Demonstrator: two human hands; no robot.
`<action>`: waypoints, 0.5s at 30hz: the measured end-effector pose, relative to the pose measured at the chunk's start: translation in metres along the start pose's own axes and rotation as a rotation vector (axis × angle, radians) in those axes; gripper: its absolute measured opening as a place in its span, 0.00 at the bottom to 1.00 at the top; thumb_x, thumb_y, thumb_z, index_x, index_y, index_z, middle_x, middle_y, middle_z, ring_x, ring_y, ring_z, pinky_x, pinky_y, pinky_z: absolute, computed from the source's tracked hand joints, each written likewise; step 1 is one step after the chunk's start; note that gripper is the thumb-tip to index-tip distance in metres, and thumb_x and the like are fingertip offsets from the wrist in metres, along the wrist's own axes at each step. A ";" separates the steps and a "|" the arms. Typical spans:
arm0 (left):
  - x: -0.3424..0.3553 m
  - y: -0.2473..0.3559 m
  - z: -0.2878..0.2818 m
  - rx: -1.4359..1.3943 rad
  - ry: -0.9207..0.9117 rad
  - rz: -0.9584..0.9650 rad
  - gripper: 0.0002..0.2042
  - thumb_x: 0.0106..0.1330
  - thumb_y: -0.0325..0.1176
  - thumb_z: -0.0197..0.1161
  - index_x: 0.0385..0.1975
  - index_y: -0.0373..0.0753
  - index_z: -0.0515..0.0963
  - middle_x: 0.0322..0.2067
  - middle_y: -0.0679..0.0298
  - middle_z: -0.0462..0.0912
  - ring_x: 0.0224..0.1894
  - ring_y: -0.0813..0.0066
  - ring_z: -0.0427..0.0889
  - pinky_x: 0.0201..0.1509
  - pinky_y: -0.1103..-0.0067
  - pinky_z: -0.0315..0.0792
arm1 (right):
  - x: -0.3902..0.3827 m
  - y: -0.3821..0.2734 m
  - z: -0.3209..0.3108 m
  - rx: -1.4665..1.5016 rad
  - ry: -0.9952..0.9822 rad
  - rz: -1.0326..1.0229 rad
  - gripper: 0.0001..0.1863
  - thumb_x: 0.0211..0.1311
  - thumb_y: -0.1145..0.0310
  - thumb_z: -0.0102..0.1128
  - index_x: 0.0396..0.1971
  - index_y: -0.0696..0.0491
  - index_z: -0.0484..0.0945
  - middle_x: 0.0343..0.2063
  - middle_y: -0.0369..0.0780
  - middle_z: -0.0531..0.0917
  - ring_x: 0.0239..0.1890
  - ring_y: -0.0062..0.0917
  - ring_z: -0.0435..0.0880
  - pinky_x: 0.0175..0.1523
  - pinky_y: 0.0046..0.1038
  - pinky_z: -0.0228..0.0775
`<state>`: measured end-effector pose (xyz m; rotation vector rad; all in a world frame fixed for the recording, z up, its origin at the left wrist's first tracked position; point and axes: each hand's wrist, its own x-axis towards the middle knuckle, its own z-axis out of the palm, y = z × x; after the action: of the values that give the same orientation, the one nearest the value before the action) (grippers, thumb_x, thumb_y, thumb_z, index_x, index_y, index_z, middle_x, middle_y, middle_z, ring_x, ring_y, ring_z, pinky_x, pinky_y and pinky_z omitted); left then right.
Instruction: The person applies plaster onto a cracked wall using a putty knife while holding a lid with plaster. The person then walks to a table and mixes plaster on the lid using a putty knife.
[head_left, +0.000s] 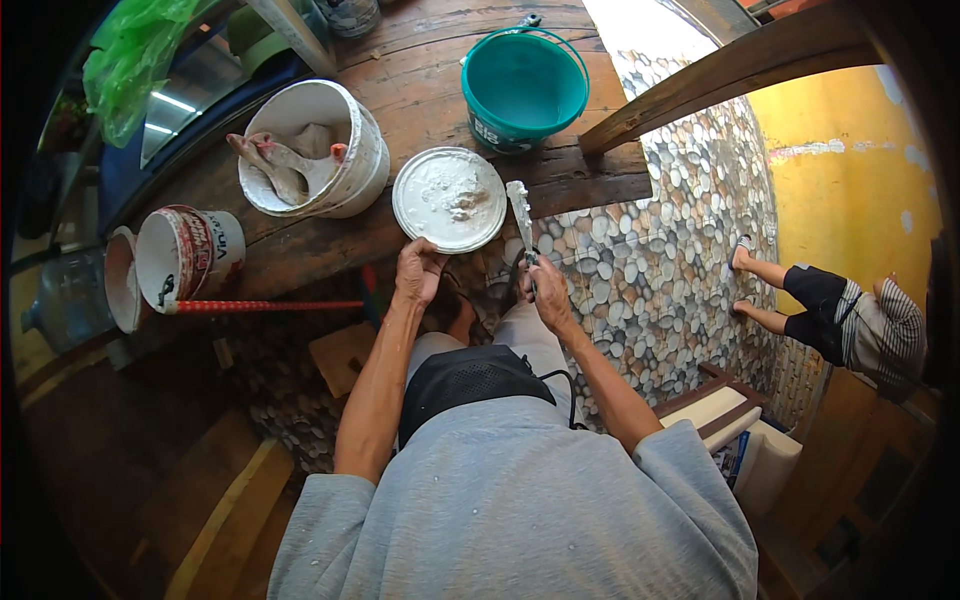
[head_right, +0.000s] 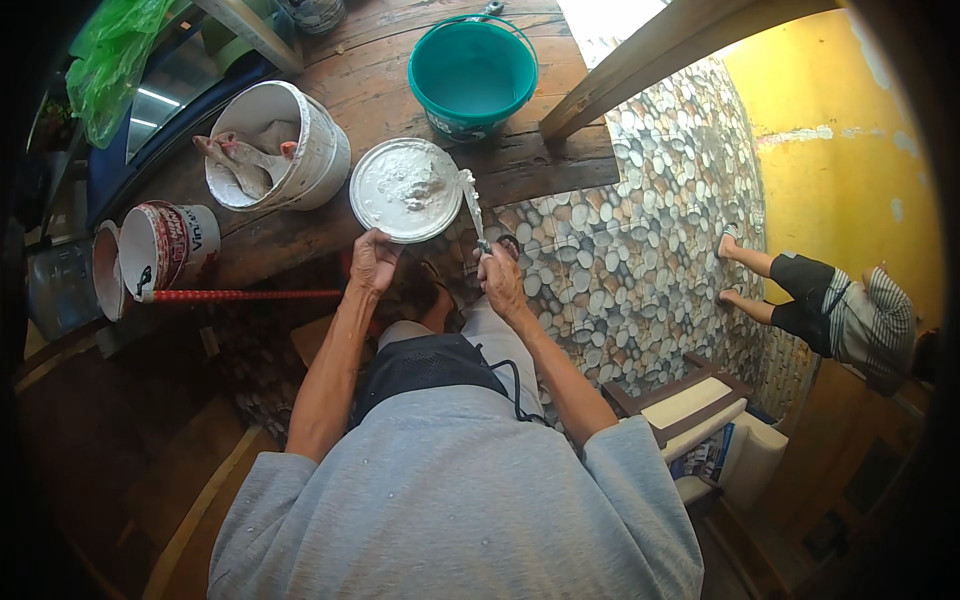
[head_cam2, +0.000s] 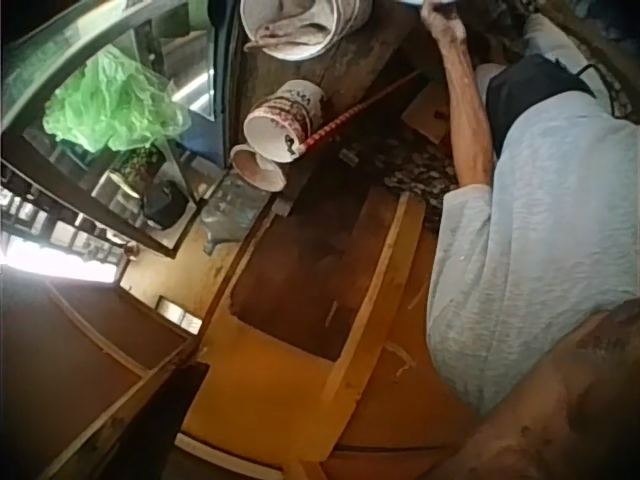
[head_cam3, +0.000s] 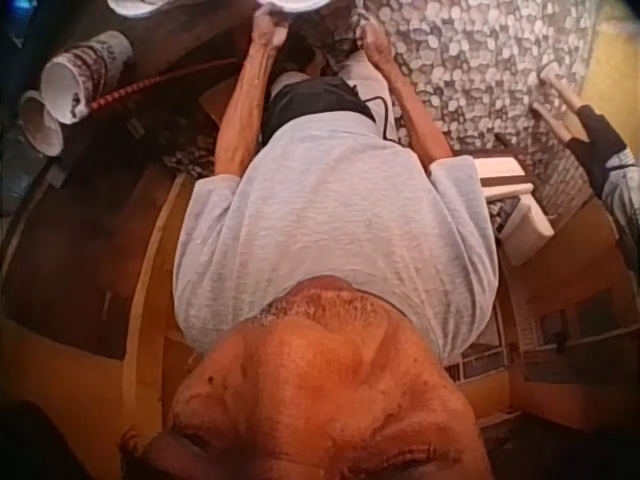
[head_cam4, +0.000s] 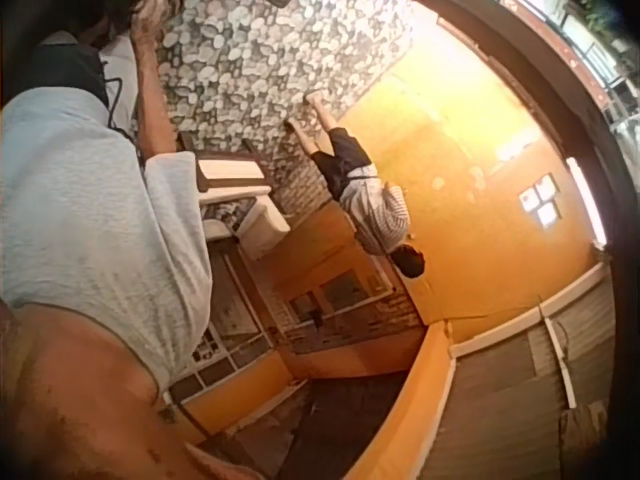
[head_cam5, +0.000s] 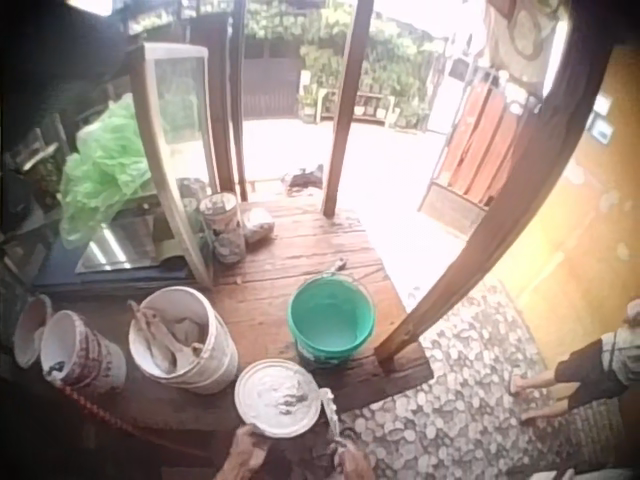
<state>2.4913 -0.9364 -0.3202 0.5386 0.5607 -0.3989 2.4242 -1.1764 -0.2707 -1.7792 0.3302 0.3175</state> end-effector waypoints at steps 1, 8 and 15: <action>0.003 -0.005 -0.004 -0.005 -0.002 0.002 0.11 0.54 0.21 0.57 0.38 0.34 0.74 0.40 0.62 0.79 0.44 0.71 0.78 0.49 0.73 0.74 | 0.000 0.000 -0.001 -0.112 0.009 -0.087 0.15 0.65 0.64 0.40 0.35 0.59 0.74 0.18 0.39 0.74 0.20 0.25 0.73 0.30 0.28 0.68; 0.016 -0.035 0.001 -0.007 0.019 -0.129 0.23 0.52 0.13 0.55 0.51 0.28 0.68 0.48 0.54 0.76 0.49 0.63 0.77 0.58 0.67 0.70 | -0.001 -0.018 -0.005 -0.442 0.108 -0.324 0.11 0.64 0.66 0.44 0.39 0.58 0.71 0.28 0.53 0.76 0.33 0.51 0.77 0.38 0.42 0.68; -0.045 -0.029 0.065 -0.148 -0.054 -0.115 0.25 0.52 0.13 0.52 0.54 0.25 0.65 0.49 0.49 0.76 0.52 0.57 0.77 0.59 0.63 0.70 | -0.015 -0.047 -0.041 -0.445 0.172 -0.395 0.17 0.65 0.62 0.48 0.45 0.59 0.70 0.32 0.52 0.79 0.34 0.49 0.78 0.39 0.40 0.70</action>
<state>2.4674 -0.9872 -0.2571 0.3534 0.5654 -0.4758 2.4298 -1.2048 -0.2139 -2.2648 0.0195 -0.0518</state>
